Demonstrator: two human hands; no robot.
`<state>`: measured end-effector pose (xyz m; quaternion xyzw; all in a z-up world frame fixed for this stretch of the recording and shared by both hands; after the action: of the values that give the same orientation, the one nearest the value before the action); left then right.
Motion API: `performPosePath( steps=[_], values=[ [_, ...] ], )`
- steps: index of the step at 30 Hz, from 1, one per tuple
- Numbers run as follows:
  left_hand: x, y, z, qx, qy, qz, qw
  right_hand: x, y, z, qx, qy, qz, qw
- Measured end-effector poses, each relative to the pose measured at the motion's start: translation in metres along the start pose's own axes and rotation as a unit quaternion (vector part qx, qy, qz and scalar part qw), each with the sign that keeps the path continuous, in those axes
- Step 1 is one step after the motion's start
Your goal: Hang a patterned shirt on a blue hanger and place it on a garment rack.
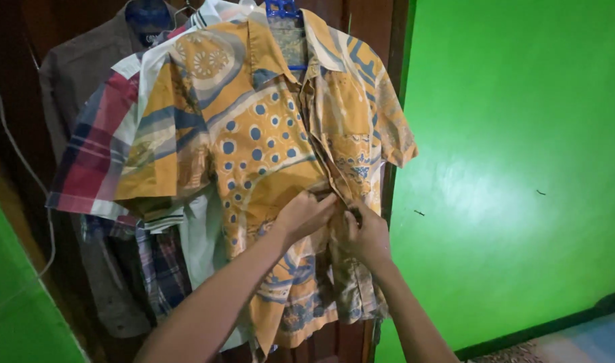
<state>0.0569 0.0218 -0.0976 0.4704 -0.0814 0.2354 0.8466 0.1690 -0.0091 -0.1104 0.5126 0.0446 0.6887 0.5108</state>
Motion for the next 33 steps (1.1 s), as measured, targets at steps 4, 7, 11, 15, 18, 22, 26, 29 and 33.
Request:
performPosePath(
  steps=[4, 7, 11, 15, 18, 22, 26, 29, 33],
  values=[
    [0.02, -0.006, -0.015, 0.003, 0.056, 0.011, 0.998, 0.0, 0.0, 0.011, -0.007, -0.017, 0.034, 0.999],
    [0.029, -0.005, -0.044, 0.017, 0.183, 0.006, 0.983, 0.0, 0.001, 0.016, -0.007, -0.01, 0.046, 0.999],
    [0.025, -0.005, -0.047, 0.054, 0.212, -0.037, 0.975, 0.005, -0.01, 0.014, 0.0, 0.066, 0.015, 0.998],
    [0.009, -0.012, 0.022, 0.08, 0.058, -0.143, 0.985, 0.006, -0.016, 0.01, 0.033, 0.114, 0.044, 0.992],
    [0.001, -0.005, 0.016, 0.043, 0.006, -0.145, 0.989, 0.004, -0.013, 0.016, 0.028, 0.156, -0.003, 0.987],
    [0.005, 0.003, 0.045, 0.039, 0.135, -0.062, 0.988, -0.001, -0.006, 0.024, 0.087, 0.16, 0.066, 0.981],
    [0.016, 0.003, 0.049, 0.011, 0.246, -0.016, 0.969, -0.002, -0.015, 0.009, 0.165, 0.219, 0.059, 0.96],
    [0.022, -0.001, 0.059, 0.005, 0.258, 0.006, 0.966, -0.005, -0.019, 0.0, 0.227, 0.234, 0.083, 0.942],
    [0.025, -0.008, 0.067, -0.016, 0.202, 0.015, 0.979, -0.01, -0.019, -0.002, 0.226, 0.232, 0.076, 0.943]
  ],
)
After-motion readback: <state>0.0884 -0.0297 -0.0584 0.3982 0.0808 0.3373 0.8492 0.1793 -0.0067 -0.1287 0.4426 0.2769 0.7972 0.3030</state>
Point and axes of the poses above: each hand's wrist, its own x-axis towards the middle knuckle, its own z-axis out of the back of the hand, y = z × x, the point moved 10 cm from there along x, towards the middle knuckle, and after that the axes turned 15 degrees about y, right-handed, at the moved point
